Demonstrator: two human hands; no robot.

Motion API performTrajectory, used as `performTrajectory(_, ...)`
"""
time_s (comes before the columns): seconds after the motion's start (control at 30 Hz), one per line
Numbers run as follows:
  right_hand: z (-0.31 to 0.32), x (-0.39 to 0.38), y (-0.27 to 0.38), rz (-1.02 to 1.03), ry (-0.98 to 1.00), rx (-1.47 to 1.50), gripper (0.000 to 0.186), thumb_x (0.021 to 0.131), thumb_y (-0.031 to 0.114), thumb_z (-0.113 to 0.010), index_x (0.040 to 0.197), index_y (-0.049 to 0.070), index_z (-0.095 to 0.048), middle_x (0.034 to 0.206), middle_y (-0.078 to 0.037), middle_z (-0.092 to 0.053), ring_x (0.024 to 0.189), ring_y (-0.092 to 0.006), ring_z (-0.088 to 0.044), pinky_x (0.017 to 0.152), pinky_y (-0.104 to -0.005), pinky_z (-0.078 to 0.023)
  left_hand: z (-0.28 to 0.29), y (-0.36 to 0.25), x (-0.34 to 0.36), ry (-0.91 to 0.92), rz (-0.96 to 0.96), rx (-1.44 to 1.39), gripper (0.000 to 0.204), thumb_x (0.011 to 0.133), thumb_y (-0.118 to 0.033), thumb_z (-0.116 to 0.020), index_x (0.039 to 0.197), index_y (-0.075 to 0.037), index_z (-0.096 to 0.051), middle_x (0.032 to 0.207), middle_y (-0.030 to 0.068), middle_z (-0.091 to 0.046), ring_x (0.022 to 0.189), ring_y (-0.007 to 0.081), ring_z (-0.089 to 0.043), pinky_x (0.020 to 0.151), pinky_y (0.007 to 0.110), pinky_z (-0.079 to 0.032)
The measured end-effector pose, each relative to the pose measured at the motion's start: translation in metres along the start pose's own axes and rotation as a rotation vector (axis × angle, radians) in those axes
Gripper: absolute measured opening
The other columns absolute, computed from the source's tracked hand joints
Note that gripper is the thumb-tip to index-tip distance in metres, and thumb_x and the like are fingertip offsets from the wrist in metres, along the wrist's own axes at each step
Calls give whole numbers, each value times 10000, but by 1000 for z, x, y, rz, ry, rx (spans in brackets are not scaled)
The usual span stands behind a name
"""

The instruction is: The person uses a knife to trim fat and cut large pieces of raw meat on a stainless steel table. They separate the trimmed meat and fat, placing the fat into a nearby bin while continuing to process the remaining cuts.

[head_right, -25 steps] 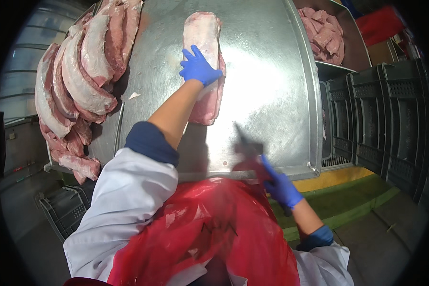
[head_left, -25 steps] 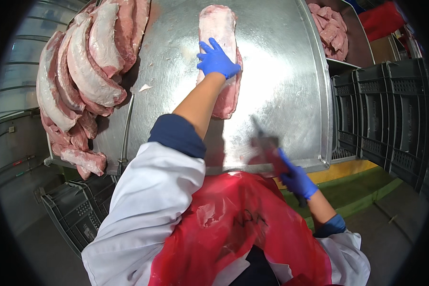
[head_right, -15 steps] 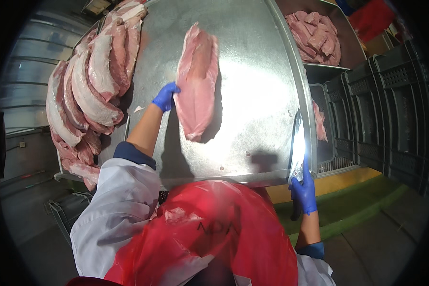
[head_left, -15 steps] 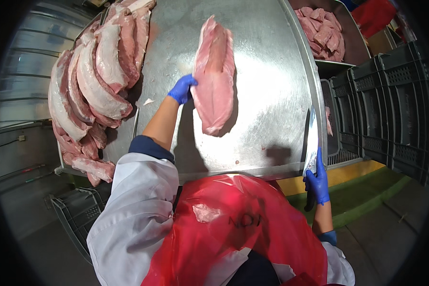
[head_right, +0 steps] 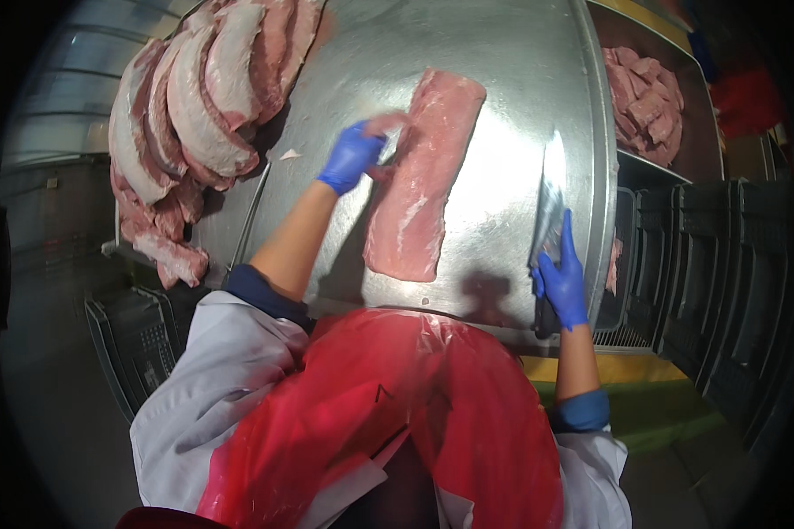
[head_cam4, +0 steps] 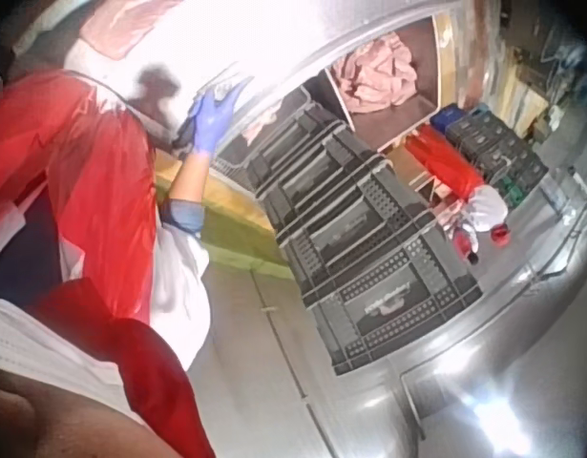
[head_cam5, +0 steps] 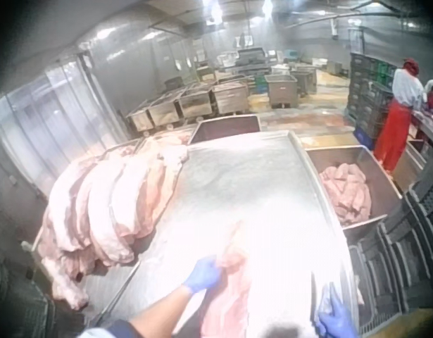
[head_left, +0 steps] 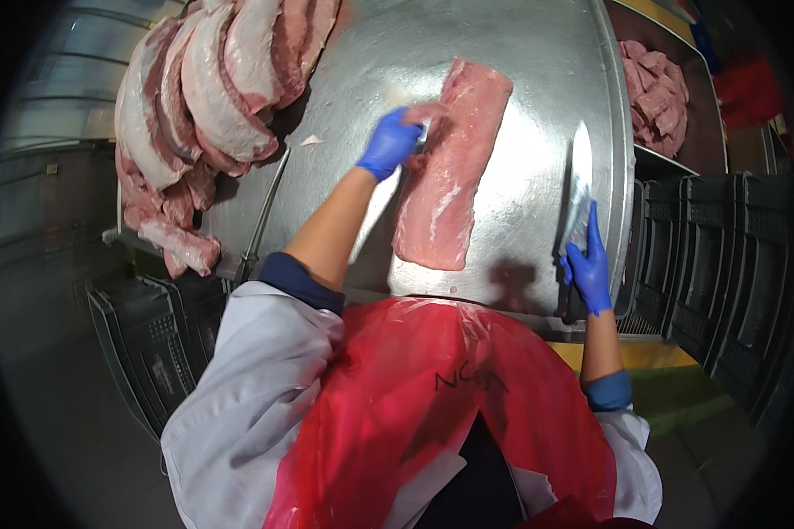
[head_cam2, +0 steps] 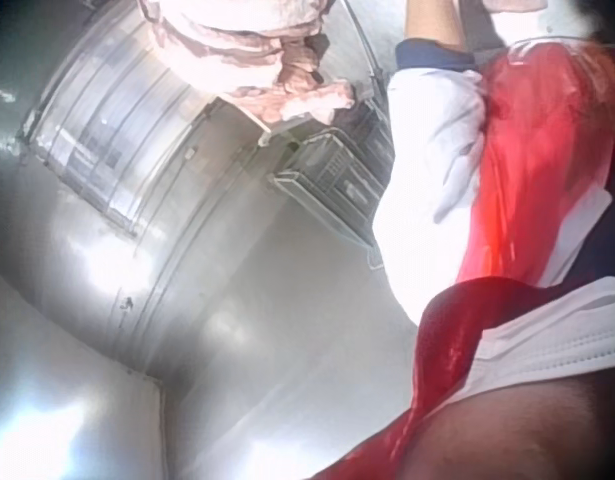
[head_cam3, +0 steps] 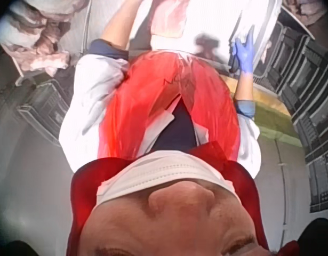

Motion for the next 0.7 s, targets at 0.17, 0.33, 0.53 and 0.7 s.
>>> performTrajectory(0.17, -131, 78, 30, 30, 233, -24, 865, 934, 55, -567, 1630, 278, -105, 762, -15, -573, 588, -92, -532, 514, -253, -479, 78, -27, -29, -204, -299, -418, 111, 875, -95, -530, 946, -66, -610, 775, -10, -520, 593, 71, -438, 530, 235, -359)
performTrajectory(0.33, -233, 125, 63, -20, 374, -392, 734, 950, 117, -485, 1614, 221, -188, 898, -207, -708, 575, -266, -652, 525, -373, -528, 20, -95, -58, -17, -476, -189, 141, 898, -84, -566, 997, -27, -648, 786, 8, -563, 620, 67, -461, 546, 230, -372)
performTrajectory(0.53, -208, -1, 66, -203, 818, -706, 791, 904, 119, -539, 1610, 278, -220, 775, -144, -644, 614, -216, -633, 635, -356, -545, 28, -142, -76, -7, -663, 2, 206, 910, -123, -515, 962, 1, -672, 817, 53, -655, 767, 117, -592, 713, 281, -488)
performTrajectory(0.7, -248, 39, 26, 164, 668, -735, 768, 916, 121, -526, 1608, 258, -222, 784, -180, -661, 591, -220, -634, 654, -373, -560, 16, -170, -102, 215, -650, -118, 121, 915, -83, -616, 999, -31, -684, 899, 29, -681, 834, 105, -634, 704, 255, -515)
Point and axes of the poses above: each hand's wrist, its own x-axis towards the middle knuckle, its own z-axis out of the back of the hand, y = z × x, the point moved 9 cm from there along x, towards the middle knuckle
